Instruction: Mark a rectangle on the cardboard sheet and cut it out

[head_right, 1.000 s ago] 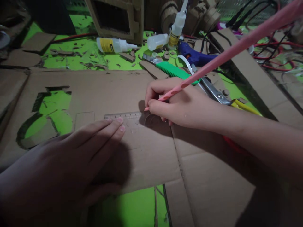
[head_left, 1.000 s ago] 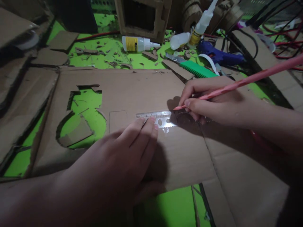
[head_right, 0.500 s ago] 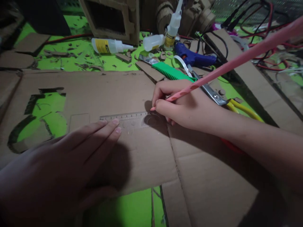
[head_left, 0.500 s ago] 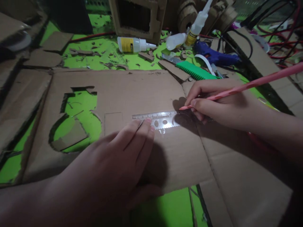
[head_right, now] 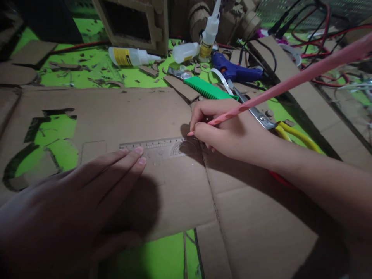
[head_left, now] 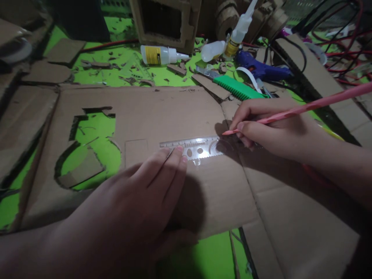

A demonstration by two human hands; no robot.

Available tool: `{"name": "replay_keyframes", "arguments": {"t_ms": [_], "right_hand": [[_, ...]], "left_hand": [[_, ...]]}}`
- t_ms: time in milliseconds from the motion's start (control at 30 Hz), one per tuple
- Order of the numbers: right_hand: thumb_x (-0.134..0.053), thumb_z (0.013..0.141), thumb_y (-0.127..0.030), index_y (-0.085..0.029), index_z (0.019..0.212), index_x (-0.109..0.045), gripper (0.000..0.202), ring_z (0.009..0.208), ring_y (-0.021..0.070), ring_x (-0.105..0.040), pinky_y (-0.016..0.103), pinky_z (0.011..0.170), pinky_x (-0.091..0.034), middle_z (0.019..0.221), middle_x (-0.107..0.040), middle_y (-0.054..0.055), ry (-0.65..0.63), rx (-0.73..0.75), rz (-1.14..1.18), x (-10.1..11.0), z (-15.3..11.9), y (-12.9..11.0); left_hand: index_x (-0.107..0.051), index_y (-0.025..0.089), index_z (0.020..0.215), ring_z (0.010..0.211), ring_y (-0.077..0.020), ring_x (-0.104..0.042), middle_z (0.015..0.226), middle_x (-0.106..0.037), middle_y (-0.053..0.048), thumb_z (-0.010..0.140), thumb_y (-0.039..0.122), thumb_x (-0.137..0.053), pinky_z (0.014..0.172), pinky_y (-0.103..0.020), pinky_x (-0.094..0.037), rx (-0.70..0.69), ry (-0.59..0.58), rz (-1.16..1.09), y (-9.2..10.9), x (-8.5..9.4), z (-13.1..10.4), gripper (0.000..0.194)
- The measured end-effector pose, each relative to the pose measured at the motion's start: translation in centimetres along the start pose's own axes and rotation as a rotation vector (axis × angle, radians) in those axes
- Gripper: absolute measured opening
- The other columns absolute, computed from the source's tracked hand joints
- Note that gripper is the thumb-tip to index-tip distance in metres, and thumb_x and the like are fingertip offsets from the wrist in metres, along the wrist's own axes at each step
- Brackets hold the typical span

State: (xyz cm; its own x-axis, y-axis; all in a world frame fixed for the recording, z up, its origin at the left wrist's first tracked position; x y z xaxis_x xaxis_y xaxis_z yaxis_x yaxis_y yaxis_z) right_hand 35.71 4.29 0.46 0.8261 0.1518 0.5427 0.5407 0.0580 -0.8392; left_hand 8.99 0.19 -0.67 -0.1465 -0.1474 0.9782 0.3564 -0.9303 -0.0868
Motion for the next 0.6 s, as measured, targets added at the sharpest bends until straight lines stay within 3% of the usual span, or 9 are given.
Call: {"name": "replay_keyframes", "arguments": {"t_ms": [367,467,600], "right_hand": [[-0.056,0.077,0.000,-0.019,0.070,-0.068,0.024,0.045,0.0073,-0.059,0.014,0.040,-0.043,0.053,-0.064,-0.006,-0.001,-0.031,0.013,0.00,0.03,-0.05],[-0.056,0.076,-0.004,-0.020,0.070,-0.068,0.021,0.045,0.0070,-0.060,0.013,0.041,-0.044,0.055,-0.065,-0.006,-0.010,-0.010,0.018,0.06,0.08,-0.06],[-0.057,0.076,-0.009,-0.021,0.070,-0.069,0.018,0.045,0.0067,-0.060,0.013,0.040,-0.044,0.055,-0.065,-0.007,-0.002,0.004,0.005,0.11,-0.10,0.21]], "left_hand": [[-0.062,-0.004,0.137,0.114,-0.0390,-0.071,0.130,-0.076,-0.028,0.108,0.045,-0.036,0.083,-0.050,-0.062,0.032,0.028,0.002,0.44,-0.06,0.55,0.062],[-0.060,-0.004,0.141,0.121,-0.0377,-0.070,0.135,-0.074,-0.026,0.110,0.045,-0.034,0.088,-0.048,-0.063,0.024,0.011,-0.001,0.32,-0.12,0.53,0.064],[-0.068,0.001,0.133,0.114,-0.0352,-0.074,0.128,-0.079,-0.023,0.111,0.044,-0.033,0.082,-0.046,-0.064,0.037,0.016,0.003,0.22,-0.01,0.73,0.060]]}}
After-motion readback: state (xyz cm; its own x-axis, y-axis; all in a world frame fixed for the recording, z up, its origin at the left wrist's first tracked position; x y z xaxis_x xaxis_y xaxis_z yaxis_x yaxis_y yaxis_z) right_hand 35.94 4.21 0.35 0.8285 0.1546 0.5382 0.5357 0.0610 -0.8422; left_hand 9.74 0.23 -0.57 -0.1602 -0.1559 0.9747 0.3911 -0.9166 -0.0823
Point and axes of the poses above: each hand's wrist, its own z-axis towards the middle knuckle, its own x-axis out of the back of the hand, y = z × x, the point moved 3 cm from there along z, towards the middle knuckle
